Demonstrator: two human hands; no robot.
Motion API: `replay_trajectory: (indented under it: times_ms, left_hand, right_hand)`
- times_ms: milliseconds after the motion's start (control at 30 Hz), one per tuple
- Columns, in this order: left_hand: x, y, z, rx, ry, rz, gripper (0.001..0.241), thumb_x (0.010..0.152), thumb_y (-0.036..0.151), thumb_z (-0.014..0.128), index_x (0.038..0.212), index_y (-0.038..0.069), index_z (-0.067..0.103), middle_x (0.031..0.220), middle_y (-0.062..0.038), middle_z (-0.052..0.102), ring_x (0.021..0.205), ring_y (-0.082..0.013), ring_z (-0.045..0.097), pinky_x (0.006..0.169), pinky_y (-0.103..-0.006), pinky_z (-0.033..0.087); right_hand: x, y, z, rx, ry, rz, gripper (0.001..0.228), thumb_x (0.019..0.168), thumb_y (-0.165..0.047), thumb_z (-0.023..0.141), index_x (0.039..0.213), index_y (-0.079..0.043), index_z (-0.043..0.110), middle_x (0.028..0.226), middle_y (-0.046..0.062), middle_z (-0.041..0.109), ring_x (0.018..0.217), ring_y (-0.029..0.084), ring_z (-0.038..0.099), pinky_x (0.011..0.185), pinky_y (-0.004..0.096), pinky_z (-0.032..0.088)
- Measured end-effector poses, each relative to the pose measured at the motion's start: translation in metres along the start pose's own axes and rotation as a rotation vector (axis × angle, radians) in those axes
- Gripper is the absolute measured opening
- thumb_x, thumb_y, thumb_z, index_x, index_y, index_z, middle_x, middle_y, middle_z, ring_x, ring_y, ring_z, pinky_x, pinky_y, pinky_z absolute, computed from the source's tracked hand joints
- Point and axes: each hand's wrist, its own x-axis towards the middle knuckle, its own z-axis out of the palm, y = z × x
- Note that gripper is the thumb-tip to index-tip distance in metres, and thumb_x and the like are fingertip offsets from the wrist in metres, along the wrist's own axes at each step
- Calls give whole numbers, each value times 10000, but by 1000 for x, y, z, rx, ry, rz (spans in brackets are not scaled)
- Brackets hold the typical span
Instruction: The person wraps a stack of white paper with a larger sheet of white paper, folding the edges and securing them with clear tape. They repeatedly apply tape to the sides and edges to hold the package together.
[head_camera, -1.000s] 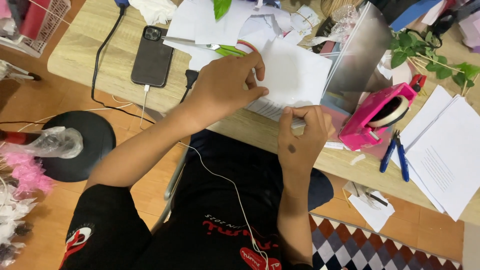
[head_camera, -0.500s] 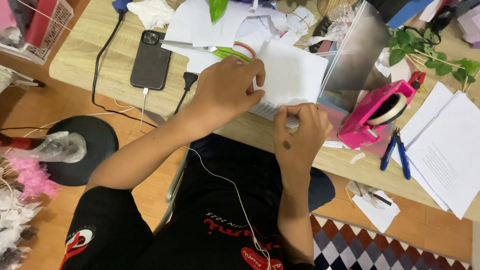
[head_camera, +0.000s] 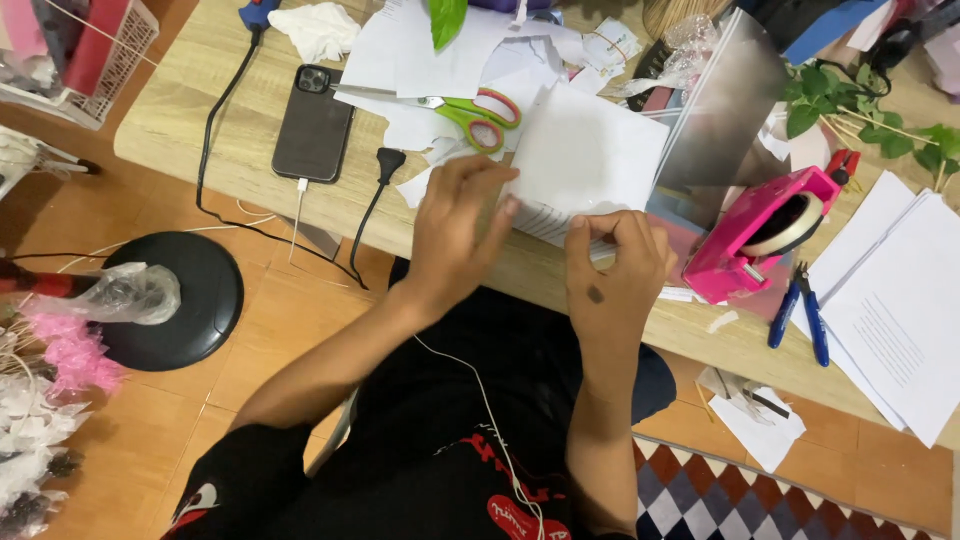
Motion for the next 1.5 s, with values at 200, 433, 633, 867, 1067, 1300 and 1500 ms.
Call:
replay_trajectory:
  times_ms: [200, 433, 633, 867, 1067, 1300, 1500]
  left_hand:
    - [-25, -16, 41, 346, 262, 364, 366, 988, 211, 655, 1342, 119, 686, 1358, -50, 653, 1156, -278, 633, 851, -361, 500]
    - [-22, -20, 45, 433, 340, 393, 353, 965, 154, 661, 1315, 169, 701, 1293, -1, 673, 1048, -257, 668, 811, -358, 535]
    - [-27, -26, 50, 484, 334, 394, 366, 969, 189, 645, 1333, 191, 682, 1258, -1, 669, 985, -237, 665, 769, -340, 520]
    - [-28, -31, 53, 512, 314, 409, 409, 988, 232, 621, 1394, 268, 649, 1289, -31, 628, 937, -242, 640, 735, -345, 508]
    - [-29, -33, 54, 509, 296, 410, 429, 986, 239, 619, 1410, 299, 632, 1284, -40, 600, 920, -239, 620, 719, -340, 510]
    - [-32, -31, 59, 452, 292, 393, 430, 983, 230, 640, 1409, 286, 646, 1299, -58, 584, 968, -263, 596, 721, -357, 478]
    - [-28, 2, 49, 506, 245, 361, 491, 982, 140, 547, 1440, 301, 618, 1363, -85, 541, 1207, -330, 509, 864, -408, 469]
  right_hand:
    - [1, -9, -4, 0, -14, 8, 176, 1002, -221, 761, 854, -175, 678, 769, -49, 599, 835, 178, 611, 864, 311, 361]
    - [-2, -7, 7, -36, 64, 9, 239, 990, -241, 796, 794, -187, 671, 736, -51, 592, 805, 171, 604, 838, 305, 375]
    - [-6, -7, 13, -227, 128, -56, 220, 928, -151, 807, 779, -159, 645, 705, -41, 535, 776, 188, 569, 766, 326, 389]
    - [-6, -1, 18, -260, 141, -79, 235, 899, -166, 824, 762, -175, 634, 689, -63, 515, 760, 179, 560, 757, 320, 379]
    - [-5, -1, 19, -273, 151, -78, 257, 871, -166, 826, 749, -191, 600, 685, -74, 488, 755, 179, 532, 770, 329, 373]
    - [-11, 24, 28, -207, 304, 46, 527, 868, -438, 846, 1191, -105, 598, 1182, 89, 463, 1170, 359, 442, 1041, 500, 360]
    - [-20, 30, 39, 307, 147, 121, 481, 1044, -245, 674, 1414, -39, 444, 1461, 235, 424, 1419, 414, 407, 1202, 520, 271]
